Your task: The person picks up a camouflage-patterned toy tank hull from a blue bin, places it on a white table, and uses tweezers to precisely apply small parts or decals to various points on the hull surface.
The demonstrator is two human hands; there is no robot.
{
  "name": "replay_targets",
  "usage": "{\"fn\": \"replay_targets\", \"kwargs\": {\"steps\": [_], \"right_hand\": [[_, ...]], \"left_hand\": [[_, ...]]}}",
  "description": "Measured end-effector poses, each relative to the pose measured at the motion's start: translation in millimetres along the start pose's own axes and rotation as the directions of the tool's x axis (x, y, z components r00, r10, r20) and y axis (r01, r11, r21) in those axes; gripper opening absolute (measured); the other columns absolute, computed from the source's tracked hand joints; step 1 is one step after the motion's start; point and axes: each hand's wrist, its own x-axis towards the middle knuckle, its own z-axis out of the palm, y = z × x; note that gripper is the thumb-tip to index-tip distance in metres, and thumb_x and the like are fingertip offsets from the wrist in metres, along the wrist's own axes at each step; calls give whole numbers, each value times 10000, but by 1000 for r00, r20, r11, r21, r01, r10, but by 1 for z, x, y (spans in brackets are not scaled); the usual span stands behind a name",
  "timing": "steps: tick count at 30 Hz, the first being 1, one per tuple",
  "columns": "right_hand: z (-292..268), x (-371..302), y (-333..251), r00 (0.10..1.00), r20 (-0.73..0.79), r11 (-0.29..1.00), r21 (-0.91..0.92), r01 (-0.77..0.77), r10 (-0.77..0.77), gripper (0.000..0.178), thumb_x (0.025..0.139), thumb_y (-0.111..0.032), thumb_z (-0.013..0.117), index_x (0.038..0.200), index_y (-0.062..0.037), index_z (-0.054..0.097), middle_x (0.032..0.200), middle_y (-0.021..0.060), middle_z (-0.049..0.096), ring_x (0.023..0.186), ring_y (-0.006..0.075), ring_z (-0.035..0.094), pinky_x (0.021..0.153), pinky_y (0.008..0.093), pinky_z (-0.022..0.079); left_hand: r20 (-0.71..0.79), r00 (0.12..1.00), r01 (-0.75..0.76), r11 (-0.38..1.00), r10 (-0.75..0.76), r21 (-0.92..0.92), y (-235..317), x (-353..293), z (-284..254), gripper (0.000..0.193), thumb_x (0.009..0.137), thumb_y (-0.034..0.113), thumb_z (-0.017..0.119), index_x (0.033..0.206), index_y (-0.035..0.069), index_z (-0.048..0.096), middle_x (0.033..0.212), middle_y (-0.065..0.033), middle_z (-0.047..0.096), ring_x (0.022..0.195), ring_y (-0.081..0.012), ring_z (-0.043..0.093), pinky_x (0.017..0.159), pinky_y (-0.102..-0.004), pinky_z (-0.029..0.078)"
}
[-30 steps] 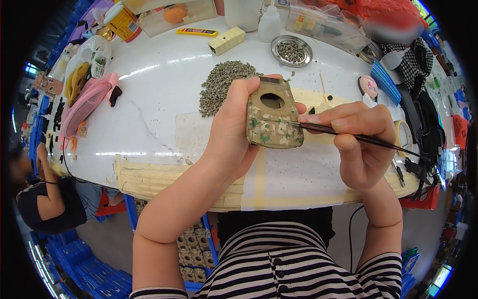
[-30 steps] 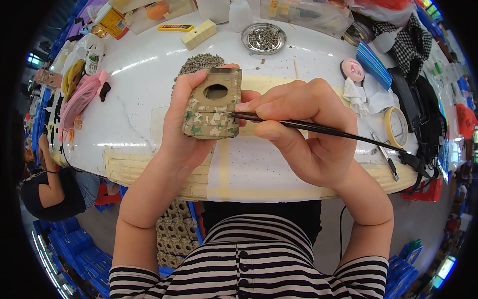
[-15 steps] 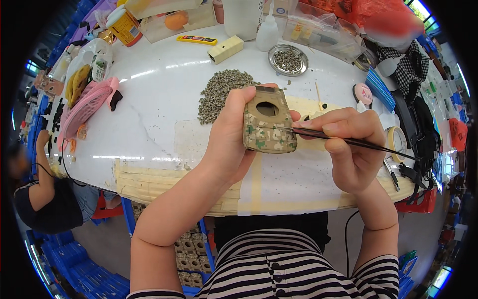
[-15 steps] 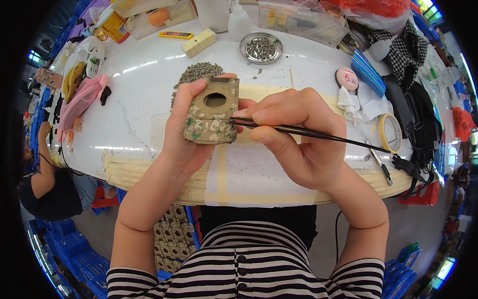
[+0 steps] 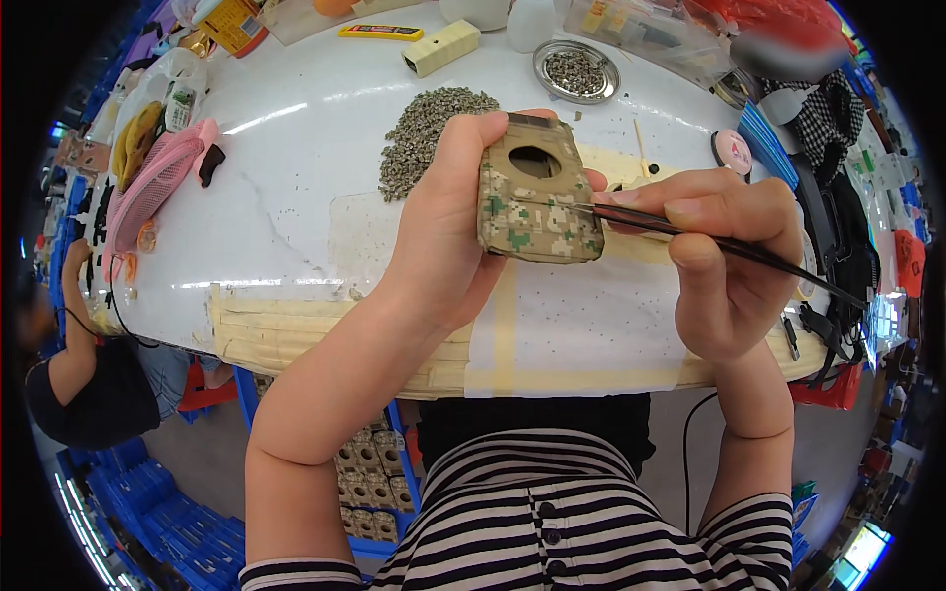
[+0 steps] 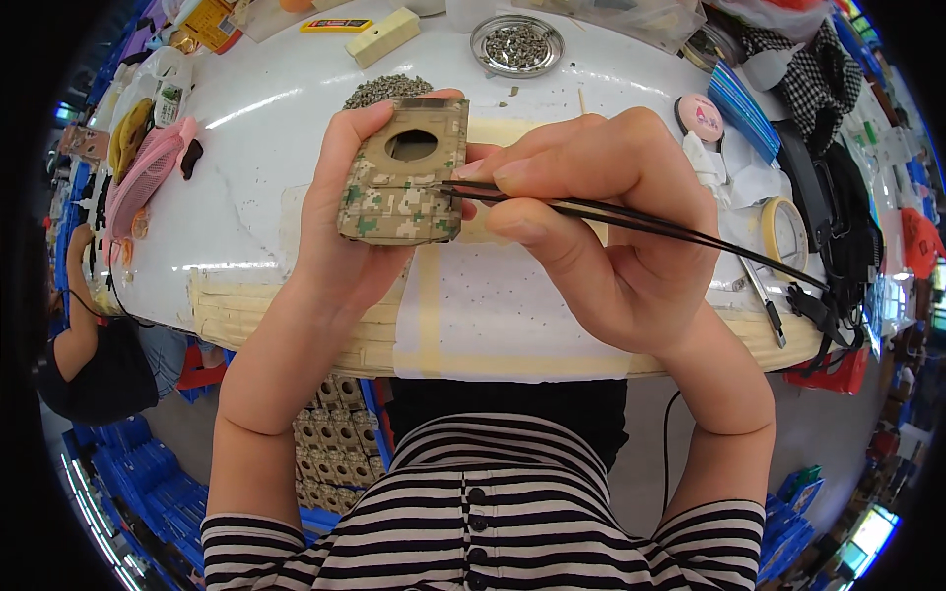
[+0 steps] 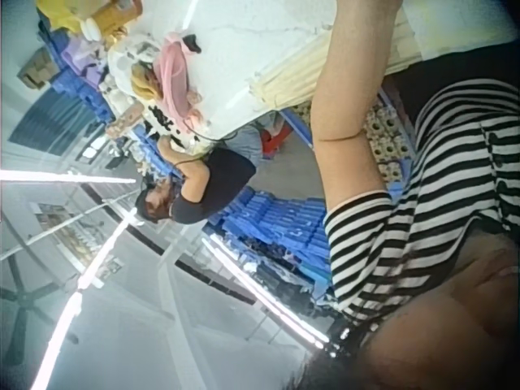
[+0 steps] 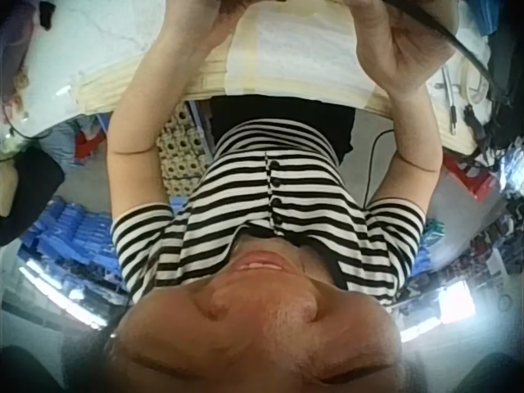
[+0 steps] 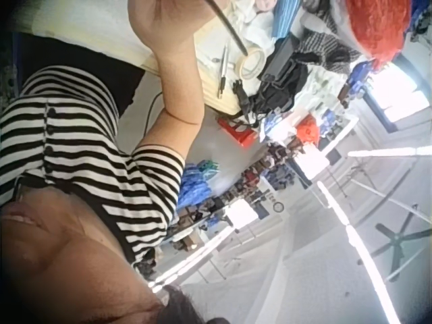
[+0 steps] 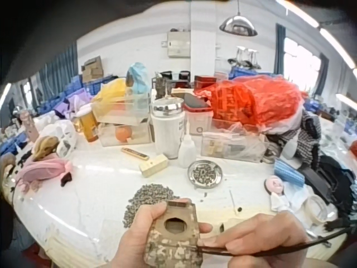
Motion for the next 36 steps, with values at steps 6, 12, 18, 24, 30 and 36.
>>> {"fn": "replay_targets", "kwargs": {"steps": [6, 12, 18, 24, 30, 36], "right_hand": [[2, 1, -1, 1000, -16, 1000, -9, 20, -20, 227, 949, -184, 565, 988, 16, 466, 917, 235, 632, 846, 242, 656, 763, 332, 559], [2, -1, -2, 1000, -21, 1000, -16, 0, 0, 225, 951, -184, 560, 989, 18, 470, 915, 236, 632, 849, 247, 656, 768, 339, 559], [0, 0, -1, 1000, -12, 998, -66, 18, -19, 209, 954, -179, 554, 988, 12, 476, 918, 231, 641, 846, 246, 658, 770, 326, 539], [0, 1, -3, 1000, -2, 992, -126, 9, -10, 173, 954, -161, 547, 975, 0, 489, 897, 196, 663, 848, 219, 658, 885, 330, 445], [-4, 1, -4, 999, 34, 972, -231, 39, -32, 172, 956, -156, 541, 969, 7, 491, 901, 198, 653, 848, 228, 657, 824, 323, 493], [0, 0, -1, 1000, -6, 996, -90, 5, -6, 204, 973, -185, 508, 995, 15, 472, 921, 202, 631, 859, 244, 660, 757, 318, 554]], "left_hand": [[-9, 1000, -12, 1000, 12, 2, 0, -1, 1, 438, 942, 388, 395, 1175, 26, 477, 997, -209, 644, 947, -260, 648, 841, -377, 528], [-4, 1000, -10, 1000, 10, -2, -1, -1, 0, 427, 942, 381, 393, 1170, 33, 486, 1005, -208, 643, 968, -258, 645, 861, -372, 517], [3, 1000, -12, 1000, 12, 5, -1, -1, 0, 428, 942, 380, 386, 1174, 34, 487, 1009, -197, 648, 963, -247, 647, 866, -366, 515], [-18, 999, -28, 1000, 28, 12, -1, -2, 0, 425, 943, 379, 384, 1170, 36, 491, 1001, -201, 650, 952, -245, 652, 849, -354, 522], [-31, 999, -28, 999, 29, 26, -1, -3, 2, 429, 943, 382, 383, 1157, 28, 498, 996, -199, 651, 949, -240, 653, 848, -354, 522], [-15, 1000, -23, 999, 23, 30, -1, -3, 1, 429, 940, 384, 392, 1156, 31, 503, 990, -176, 646, 945, -234, 653, 843, -349, 522]]}}
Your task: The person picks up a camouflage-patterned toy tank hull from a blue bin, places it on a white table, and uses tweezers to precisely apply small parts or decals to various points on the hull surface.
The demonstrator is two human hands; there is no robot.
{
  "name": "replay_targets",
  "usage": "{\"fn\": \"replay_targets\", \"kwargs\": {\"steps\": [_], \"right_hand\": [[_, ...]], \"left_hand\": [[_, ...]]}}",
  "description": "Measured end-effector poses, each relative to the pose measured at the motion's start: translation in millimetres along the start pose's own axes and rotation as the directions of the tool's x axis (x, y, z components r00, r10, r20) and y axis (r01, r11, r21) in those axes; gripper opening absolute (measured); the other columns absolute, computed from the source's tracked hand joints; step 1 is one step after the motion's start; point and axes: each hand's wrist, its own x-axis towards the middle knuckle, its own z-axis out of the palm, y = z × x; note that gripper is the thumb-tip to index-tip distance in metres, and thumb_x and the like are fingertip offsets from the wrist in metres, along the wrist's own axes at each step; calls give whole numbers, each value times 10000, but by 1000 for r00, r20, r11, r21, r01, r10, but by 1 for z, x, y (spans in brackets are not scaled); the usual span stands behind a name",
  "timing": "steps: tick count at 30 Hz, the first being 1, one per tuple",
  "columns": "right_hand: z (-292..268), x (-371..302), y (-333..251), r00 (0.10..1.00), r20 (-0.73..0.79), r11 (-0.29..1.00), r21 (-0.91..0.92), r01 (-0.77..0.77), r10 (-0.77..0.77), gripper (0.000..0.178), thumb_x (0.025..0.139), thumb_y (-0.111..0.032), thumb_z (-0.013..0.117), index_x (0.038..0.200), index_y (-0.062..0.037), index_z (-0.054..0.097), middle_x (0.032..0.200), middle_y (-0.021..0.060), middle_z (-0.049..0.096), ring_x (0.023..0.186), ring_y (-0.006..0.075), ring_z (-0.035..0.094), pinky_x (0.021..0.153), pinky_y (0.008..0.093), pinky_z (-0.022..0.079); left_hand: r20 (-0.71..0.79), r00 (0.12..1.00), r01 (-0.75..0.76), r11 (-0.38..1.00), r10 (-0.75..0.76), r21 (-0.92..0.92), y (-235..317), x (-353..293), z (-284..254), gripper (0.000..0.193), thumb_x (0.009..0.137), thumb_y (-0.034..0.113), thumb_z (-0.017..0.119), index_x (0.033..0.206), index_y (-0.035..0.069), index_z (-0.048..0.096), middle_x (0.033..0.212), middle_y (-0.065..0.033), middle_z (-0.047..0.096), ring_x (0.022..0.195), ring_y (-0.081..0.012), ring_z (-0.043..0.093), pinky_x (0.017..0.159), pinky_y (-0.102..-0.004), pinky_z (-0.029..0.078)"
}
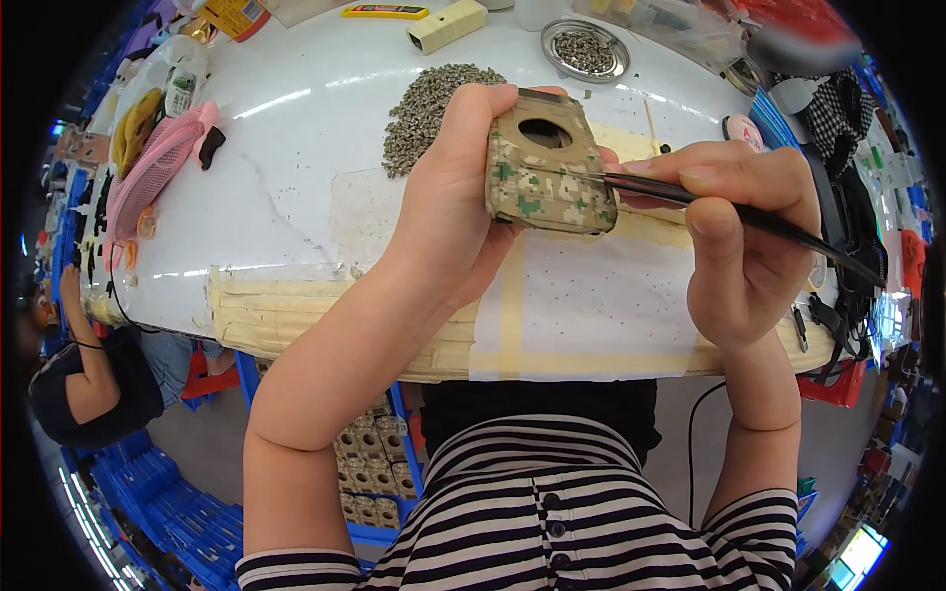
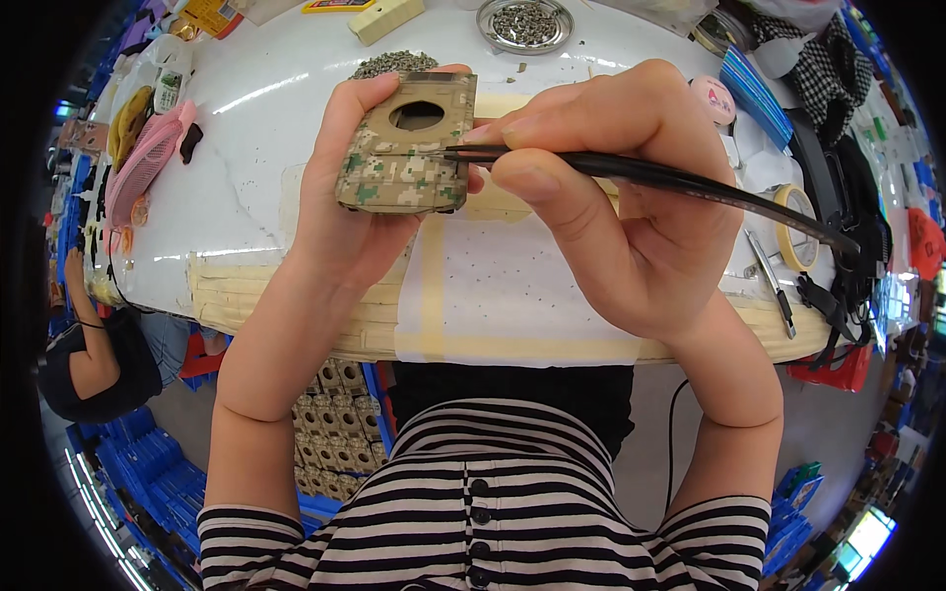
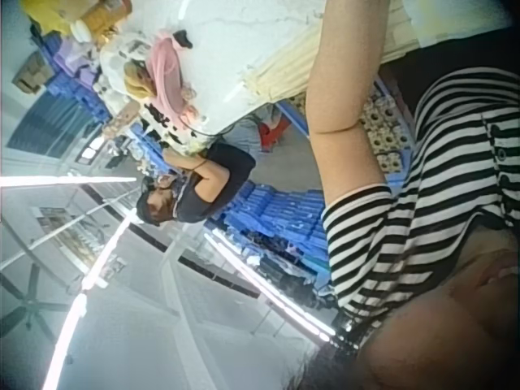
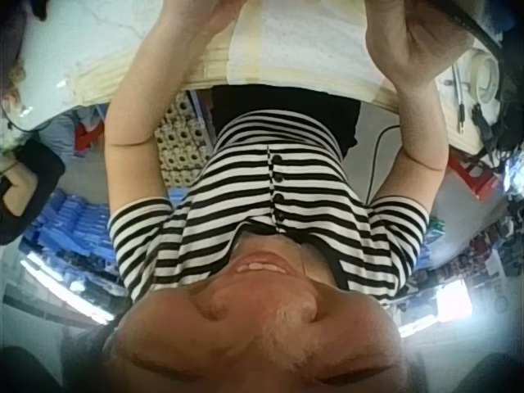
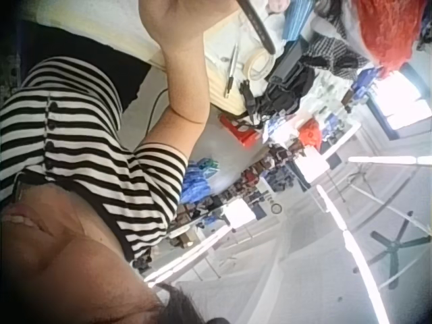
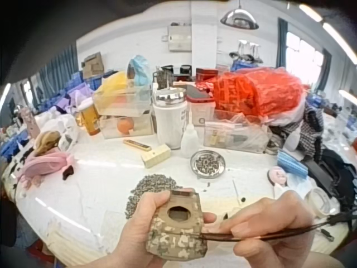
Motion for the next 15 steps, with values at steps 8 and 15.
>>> {"fn": "replay_targets", "kwargs": {"steps": [8, 15], "right_hand": [[3, 1, 3, 992, -105, 982, 181, -46, 66, 280, 988, -254, 470, 1053, 17, 435, 979, 207, 603, 852, 262, 667, 733, 322, 591], [0, 0, -2, 994, -99, 998, 47, -47, 51, 272, 991, -254, 466, 1059, 9, 450, 963, 196, 623, 857, 267, 666, 780, 358, 571]], "left_hand": [[-93, 993, 73, 995, -79, -73, 2, 1, 2, 493, 922, 382, 441, 1209, -7, 542, 938, -155, 650, 705, -236, 652, 624, -290, 542], [-42, 996, 77, 997, -77, -20, 2, 4, -6, 435, 935, 406, 382, 1138, 40, 503, 1000, -194, 661, 883, -238, 677, 681, -321, 566]]}}
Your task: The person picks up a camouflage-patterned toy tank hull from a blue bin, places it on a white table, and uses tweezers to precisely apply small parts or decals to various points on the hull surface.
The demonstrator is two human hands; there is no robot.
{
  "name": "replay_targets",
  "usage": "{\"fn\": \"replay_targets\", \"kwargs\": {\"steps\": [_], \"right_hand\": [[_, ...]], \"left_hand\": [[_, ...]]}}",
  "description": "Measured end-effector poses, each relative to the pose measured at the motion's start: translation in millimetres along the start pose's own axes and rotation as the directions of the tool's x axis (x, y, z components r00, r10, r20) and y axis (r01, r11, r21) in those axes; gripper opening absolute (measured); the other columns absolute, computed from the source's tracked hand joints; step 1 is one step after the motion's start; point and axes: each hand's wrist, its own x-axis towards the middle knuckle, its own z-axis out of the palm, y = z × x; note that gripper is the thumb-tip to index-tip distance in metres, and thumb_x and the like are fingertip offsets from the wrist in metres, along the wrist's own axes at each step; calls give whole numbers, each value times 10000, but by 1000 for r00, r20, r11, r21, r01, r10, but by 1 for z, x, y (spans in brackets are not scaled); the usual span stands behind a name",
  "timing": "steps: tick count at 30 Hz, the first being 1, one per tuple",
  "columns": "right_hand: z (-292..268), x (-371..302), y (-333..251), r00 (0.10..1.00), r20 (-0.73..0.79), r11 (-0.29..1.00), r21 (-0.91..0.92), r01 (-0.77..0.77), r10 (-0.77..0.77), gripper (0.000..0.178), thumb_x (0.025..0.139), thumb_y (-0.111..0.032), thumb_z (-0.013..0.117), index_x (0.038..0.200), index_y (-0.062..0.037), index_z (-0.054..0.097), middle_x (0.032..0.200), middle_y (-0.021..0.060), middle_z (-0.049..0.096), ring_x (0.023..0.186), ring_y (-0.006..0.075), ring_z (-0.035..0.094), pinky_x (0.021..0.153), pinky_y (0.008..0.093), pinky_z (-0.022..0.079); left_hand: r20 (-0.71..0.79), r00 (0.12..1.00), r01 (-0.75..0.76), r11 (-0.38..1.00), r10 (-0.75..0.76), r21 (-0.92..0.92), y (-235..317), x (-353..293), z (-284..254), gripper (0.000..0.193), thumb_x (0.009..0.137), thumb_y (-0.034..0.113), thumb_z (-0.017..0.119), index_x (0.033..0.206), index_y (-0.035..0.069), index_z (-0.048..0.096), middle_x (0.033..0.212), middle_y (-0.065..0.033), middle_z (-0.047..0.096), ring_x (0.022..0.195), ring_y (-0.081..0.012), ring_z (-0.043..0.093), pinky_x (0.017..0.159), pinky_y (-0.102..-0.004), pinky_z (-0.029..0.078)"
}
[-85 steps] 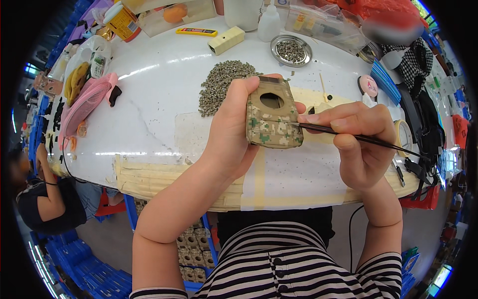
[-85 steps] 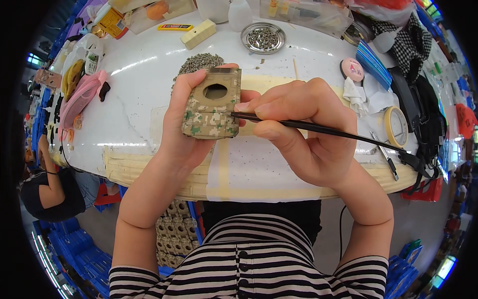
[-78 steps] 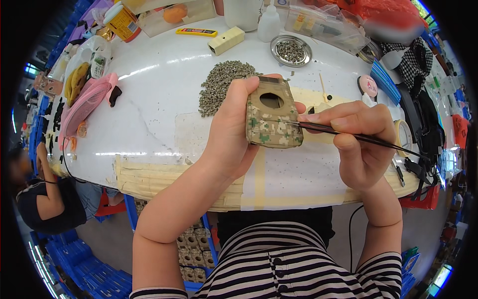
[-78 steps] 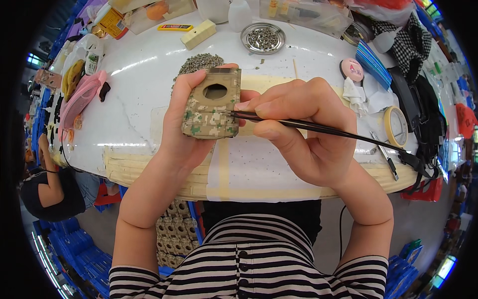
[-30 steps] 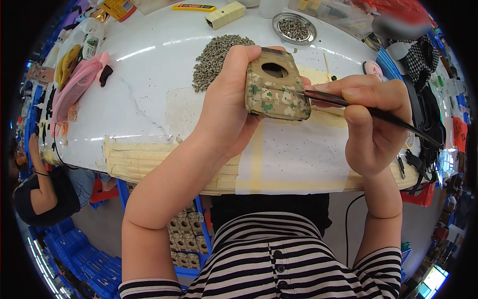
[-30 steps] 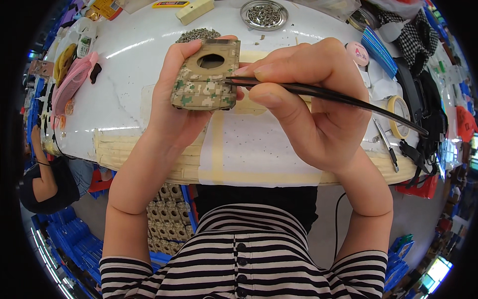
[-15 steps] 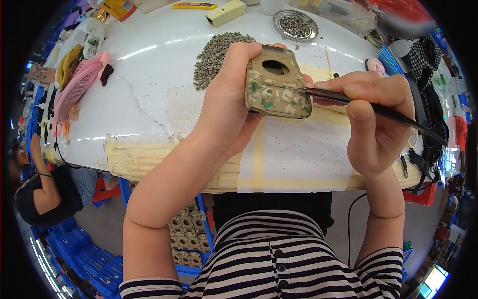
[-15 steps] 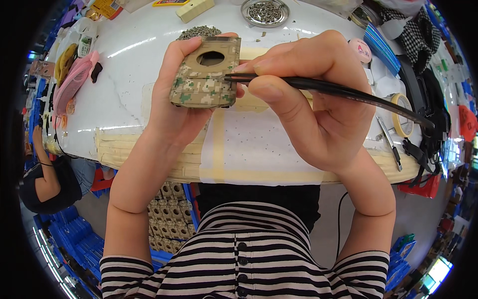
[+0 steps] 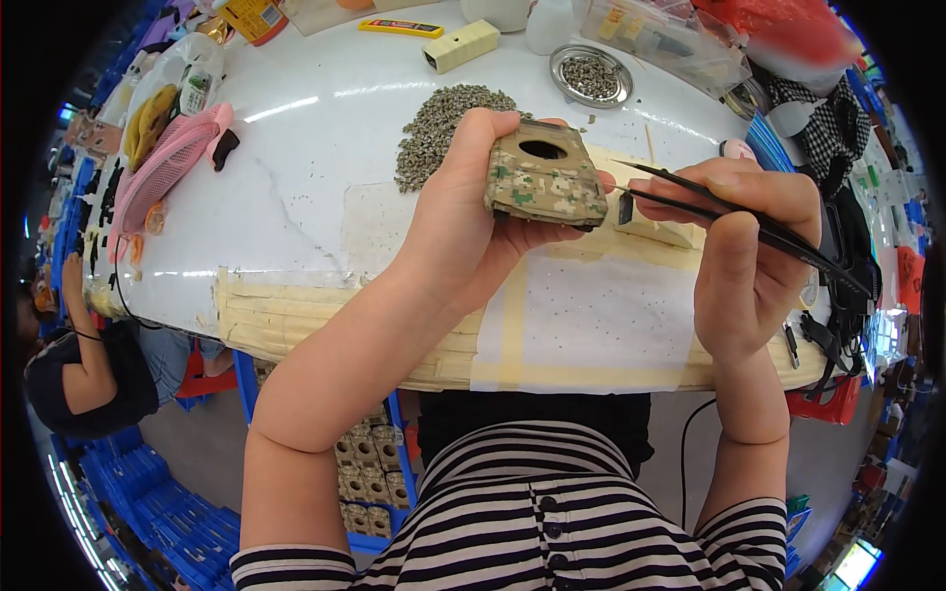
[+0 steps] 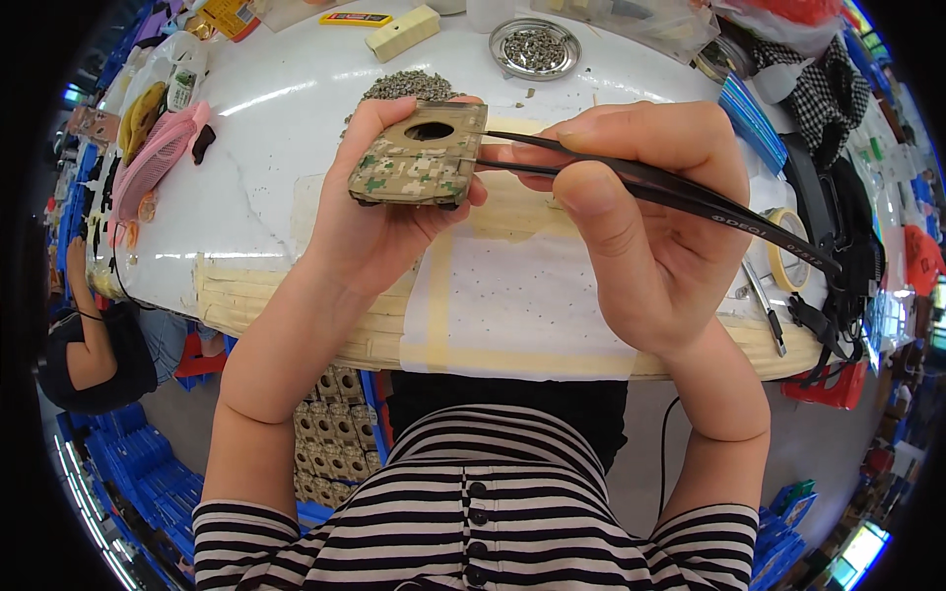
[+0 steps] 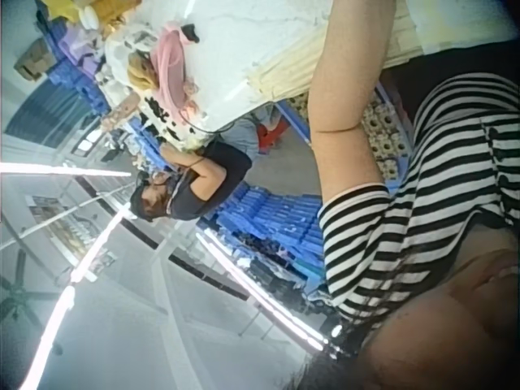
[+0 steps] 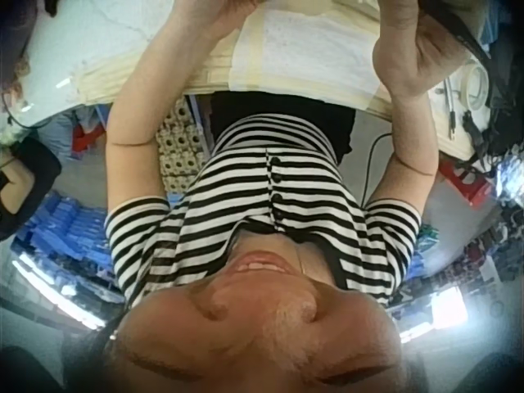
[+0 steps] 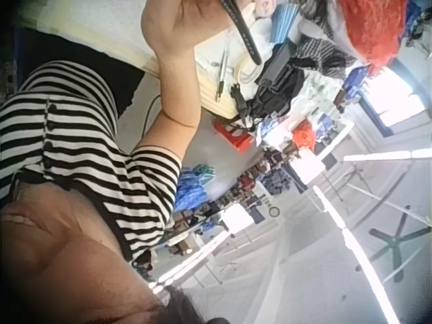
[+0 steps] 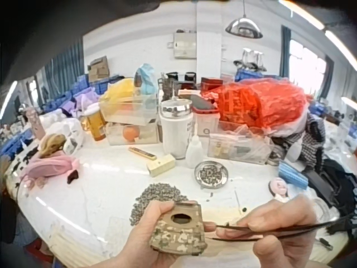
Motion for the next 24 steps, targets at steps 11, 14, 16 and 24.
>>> {"fn": "replay_targets", "kwargs": {"steps": [11, 14, 16, 24], "right_hand": [[-1, -4, -2, 996, 75, 993, 109, -45, 37, 199, 874, -83, 647, 994, 16, 521, 945, 147, 626, 868, 205, 648, 823, 331, 538], [2, -4, -7, 996, 15, 990, 114, -85, 83, 272, 786, -95, 767, 950, 11, 578, 902, 103, 634, 838, 180, 638, 784, 278, 518], [2, -4, -8, 996, -30, 994, 74, -85, 87, 328, 773, -160, 788, 963, 13, 584, 901, 107, 643, 834, 182, 635, 772, 274, 510], [-12, 4, -13, 992, 38, 990, -78, -117, 120, 715, 831, -689, 444, 1020, -4, 520, 1009, 198, 641, 978, 268, 614, 931, 373, 415]], "left_hand": [[-35, 999, 34, 997, -37, -64, 3, -7, 9, 495, 916, 389, 439, 1218, 11, 542, 920, -149, 658, 712, -232, 655, 614, -302, 541], [25, 999, 24, 1000, -24, -18, 3, -6, 7, 453, 927, 399, 404, 1186, 43, 506, 979, -174, 655, 860, -246, 661, 729, -349, 541], [54, 999, 3, 1000, -3, -3, 2, -5, 6, 424, 940, 398, 389, 1173, 57, 486, 1018, -183, 651, 941, -251, 661, 793, -374, 545], [121, 989, -90, 993, 80, 82, 13, -7, 5, 460, 1006, 380, 355, 1346, 72, 394, 1199, -158, 586, 1025, -294, 643, 789, -393, 570]]}}
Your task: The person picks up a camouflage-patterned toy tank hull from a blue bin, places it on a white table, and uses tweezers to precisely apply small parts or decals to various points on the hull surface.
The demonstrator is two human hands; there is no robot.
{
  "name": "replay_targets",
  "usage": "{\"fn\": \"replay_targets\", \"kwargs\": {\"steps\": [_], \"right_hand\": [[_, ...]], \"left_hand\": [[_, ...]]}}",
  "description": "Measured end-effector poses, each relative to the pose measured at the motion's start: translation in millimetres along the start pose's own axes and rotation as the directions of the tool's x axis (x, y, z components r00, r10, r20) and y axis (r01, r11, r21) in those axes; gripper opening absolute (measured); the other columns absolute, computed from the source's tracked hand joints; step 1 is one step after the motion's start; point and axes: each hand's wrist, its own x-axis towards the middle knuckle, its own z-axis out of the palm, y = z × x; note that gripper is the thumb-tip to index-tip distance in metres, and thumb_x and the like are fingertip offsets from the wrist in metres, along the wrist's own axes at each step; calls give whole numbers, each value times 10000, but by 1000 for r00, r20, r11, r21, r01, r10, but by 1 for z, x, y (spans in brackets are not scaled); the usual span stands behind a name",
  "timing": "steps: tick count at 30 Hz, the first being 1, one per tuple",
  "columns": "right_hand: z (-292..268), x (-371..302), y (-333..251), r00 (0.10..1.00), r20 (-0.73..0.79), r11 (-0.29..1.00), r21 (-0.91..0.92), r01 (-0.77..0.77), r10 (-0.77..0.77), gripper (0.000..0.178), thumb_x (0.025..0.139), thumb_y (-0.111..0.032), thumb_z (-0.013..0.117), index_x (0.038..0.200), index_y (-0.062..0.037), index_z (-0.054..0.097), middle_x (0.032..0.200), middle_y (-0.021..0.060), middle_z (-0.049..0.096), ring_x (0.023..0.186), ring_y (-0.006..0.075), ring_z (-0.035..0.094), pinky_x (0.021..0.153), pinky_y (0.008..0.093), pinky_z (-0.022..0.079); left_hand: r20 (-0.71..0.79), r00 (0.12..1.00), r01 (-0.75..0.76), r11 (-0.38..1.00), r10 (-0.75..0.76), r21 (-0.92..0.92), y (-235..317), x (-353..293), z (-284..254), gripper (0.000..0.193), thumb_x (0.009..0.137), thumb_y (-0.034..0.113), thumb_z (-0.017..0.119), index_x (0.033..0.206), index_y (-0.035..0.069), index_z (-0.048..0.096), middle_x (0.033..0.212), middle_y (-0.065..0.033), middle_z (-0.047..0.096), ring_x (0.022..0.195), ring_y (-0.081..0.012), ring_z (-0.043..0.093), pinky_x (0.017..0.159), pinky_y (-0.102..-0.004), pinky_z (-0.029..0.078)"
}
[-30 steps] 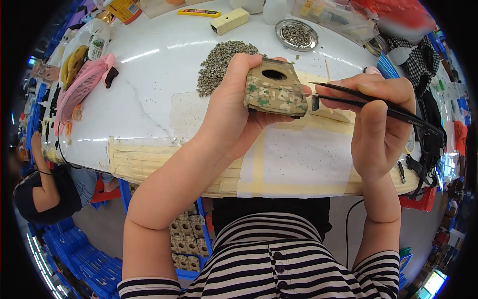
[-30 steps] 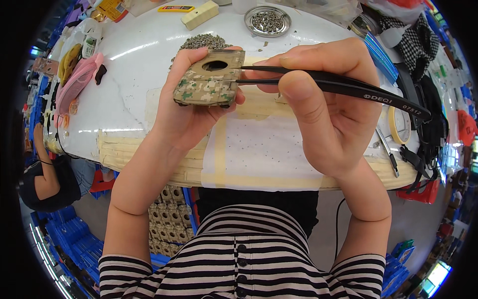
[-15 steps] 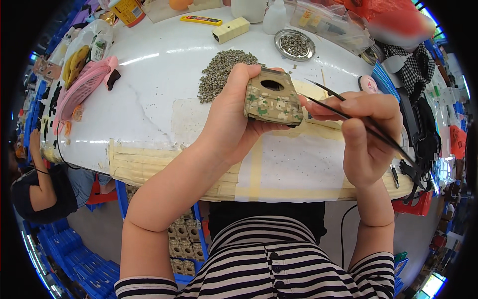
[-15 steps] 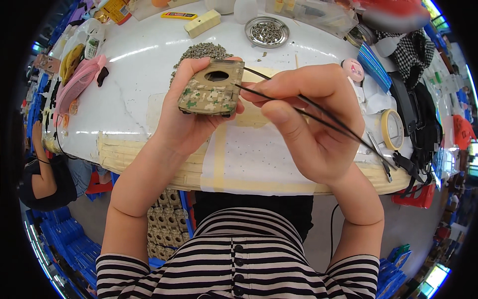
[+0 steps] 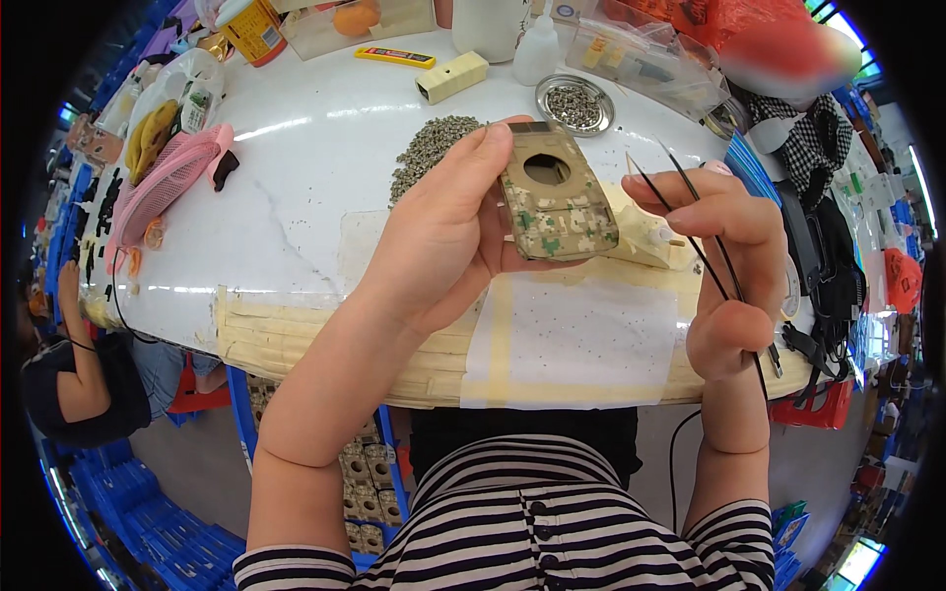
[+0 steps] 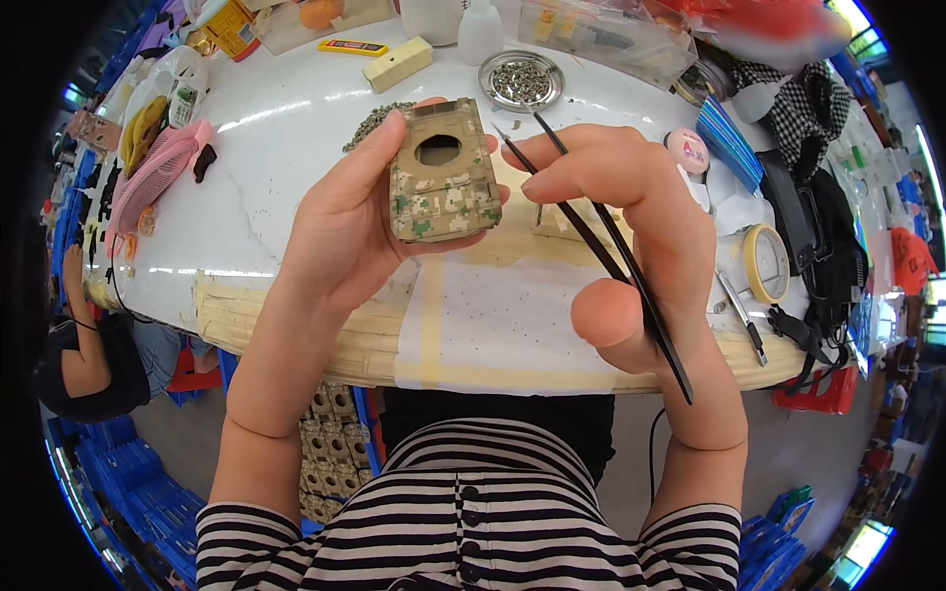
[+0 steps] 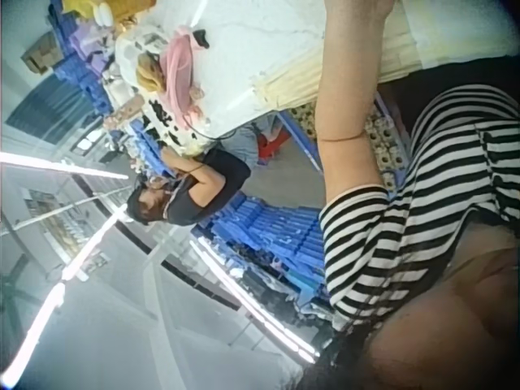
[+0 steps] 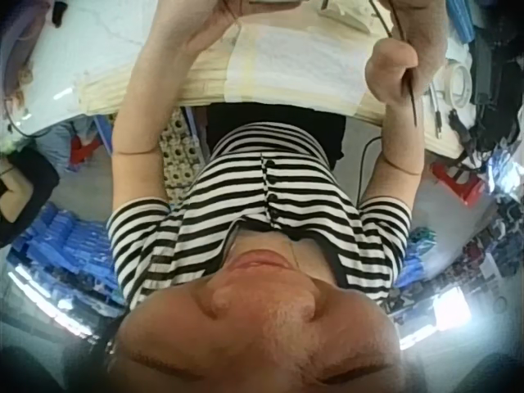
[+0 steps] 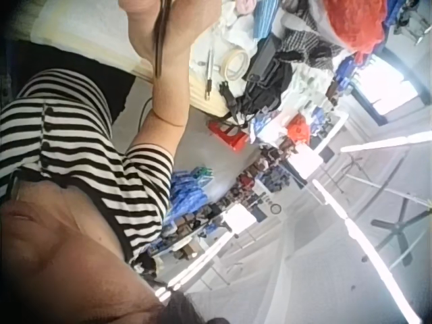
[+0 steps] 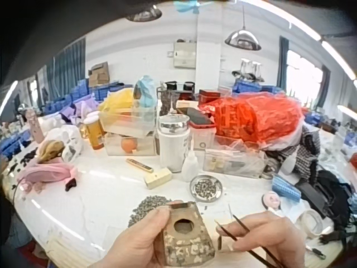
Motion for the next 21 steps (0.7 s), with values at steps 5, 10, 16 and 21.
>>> {"fn": "replay_targets", "kwargs": {"steps": [5, 10, 16, 21], "right_hand": [[-1, 2, 7, 996, 49, 996, -60, 73, -70, 719, 824, -683, 502, 982, 9, 616, 1011, 156, 624, 904, 236, 604, 807, 320, 474], [1, 0, -5, 998, 69, 1000, -8, 9, -8, 685, 854, -667, 459, 930, -2, 607, 983, 171, 627, 901, 242, 604, 878, 357, 419], [5, 3, 3, 985, 53, 985, -55, 164, -161, 443, 769, -446, 695, 906, -29, 638, 933, 132, 642, 849, 233, 623, 727, 304, 501], [5, 3, -1, 965, 142, 972, -50, 229, -220, 183, 770, -24, 725, 890, 5, 590, 954, 175, 642, 972, 309, 638, 873, 415, 503]], "left_hand": [[-14, 999, -30, 999, 31, 23, 10, 0, -6, 530, 992, 299, 366, 1448, 74, 217, 1230, -235, 545, 1037, -382, 624, 754, -424, 586], [77, 996, -49, 993, 41, 103, 13, -4, -10, 736, 854, 148, 539, 1468, 43, 148, 1233, -269, 522, 1012, -376, 633, 736, -423, 590], [121, 993, -11, 993, -3, 116, 11, -5, -11, 819, 777, 75, 585, 1466, 13, 145, 1206, -242, 531, 982, -348, 644, 719, -406, 589], [113, 993, 26, 994, -38, 110, 11, -7, -7, 766, 770, 50, 565, 1447, -2, 211, 1207, -212, 537, 964, -283, 647, 721, -393, 578]]}}
